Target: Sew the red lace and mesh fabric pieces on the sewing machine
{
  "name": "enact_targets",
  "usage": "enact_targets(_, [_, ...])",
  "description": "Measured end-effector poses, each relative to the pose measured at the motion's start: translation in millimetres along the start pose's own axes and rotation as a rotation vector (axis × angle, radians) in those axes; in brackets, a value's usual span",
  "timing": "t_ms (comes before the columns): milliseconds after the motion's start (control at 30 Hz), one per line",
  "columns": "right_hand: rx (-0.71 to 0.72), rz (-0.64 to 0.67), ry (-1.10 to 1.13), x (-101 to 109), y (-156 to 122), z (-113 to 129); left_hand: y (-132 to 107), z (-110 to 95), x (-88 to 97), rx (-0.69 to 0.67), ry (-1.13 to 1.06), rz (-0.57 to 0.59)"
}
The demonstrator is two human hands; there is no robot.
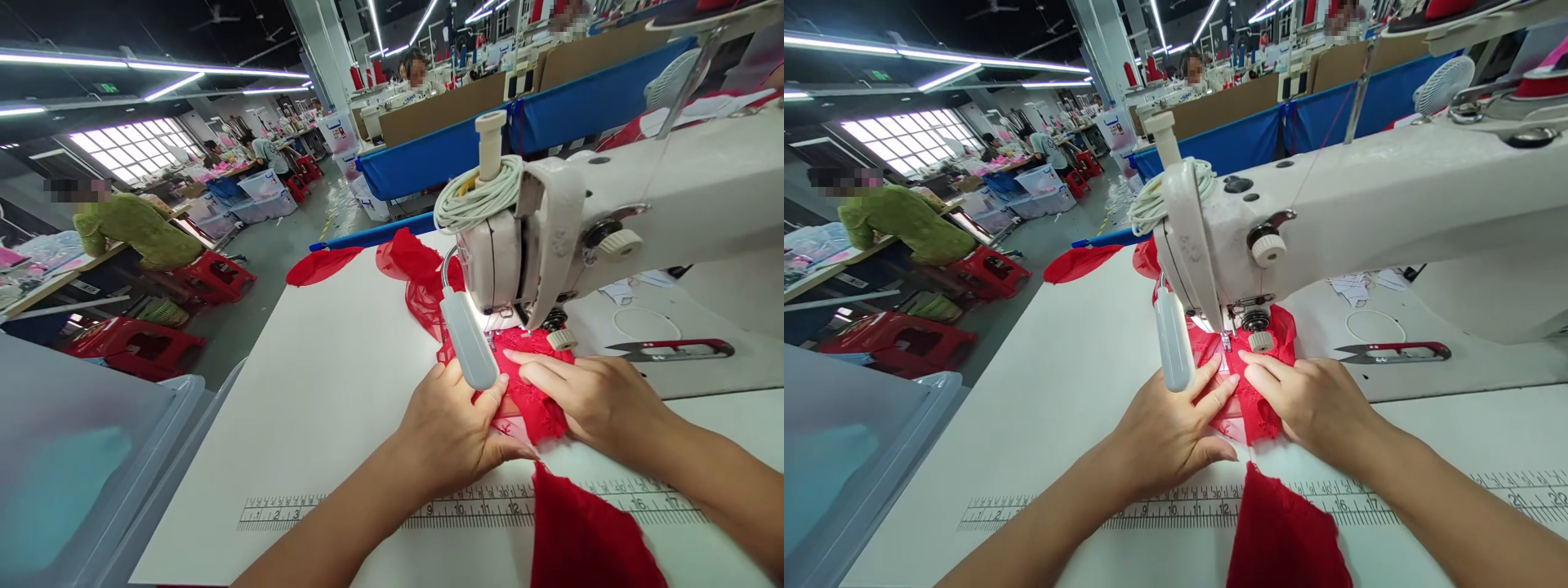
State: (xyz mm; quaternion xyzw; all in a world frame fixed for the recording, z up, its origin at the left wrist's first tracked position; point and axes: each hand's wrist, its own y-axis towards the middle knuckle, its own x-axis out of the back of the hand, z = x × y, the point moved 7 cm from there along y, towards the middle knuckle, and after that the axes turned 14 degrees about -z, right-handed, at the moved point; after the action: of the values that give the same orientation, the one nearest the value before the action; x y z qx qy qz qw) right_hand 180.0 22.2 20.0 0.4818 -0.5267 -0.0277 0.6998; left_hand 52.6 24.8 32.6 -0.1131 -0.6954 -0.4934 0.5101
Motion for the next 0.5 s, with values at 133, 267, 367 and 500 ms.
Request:
enact_targets(133, [-0.01,0.008,-0.016,-1.4,2.0,-3.0,0.0,2.8,-3.0,0.005,0.023,0.029])
enact_targets(267, [-0.036,0.078,-0.029,-6.5,1.0,-7.1,0.4,5.6,-4.1,0.005,0.04,0.058])
enact_targets(367, [-0.071,0.12,-0.018,-10.7,-1.9,-10.0,1.1,5.5,-4.0,-0.009,0.056,0.057])
enact_targets(500, [-0.114,0.055,-0.008,-12.6,-6.9,-13.5,1.4,0.2,-3.9,-0.045,0.074,0.025])
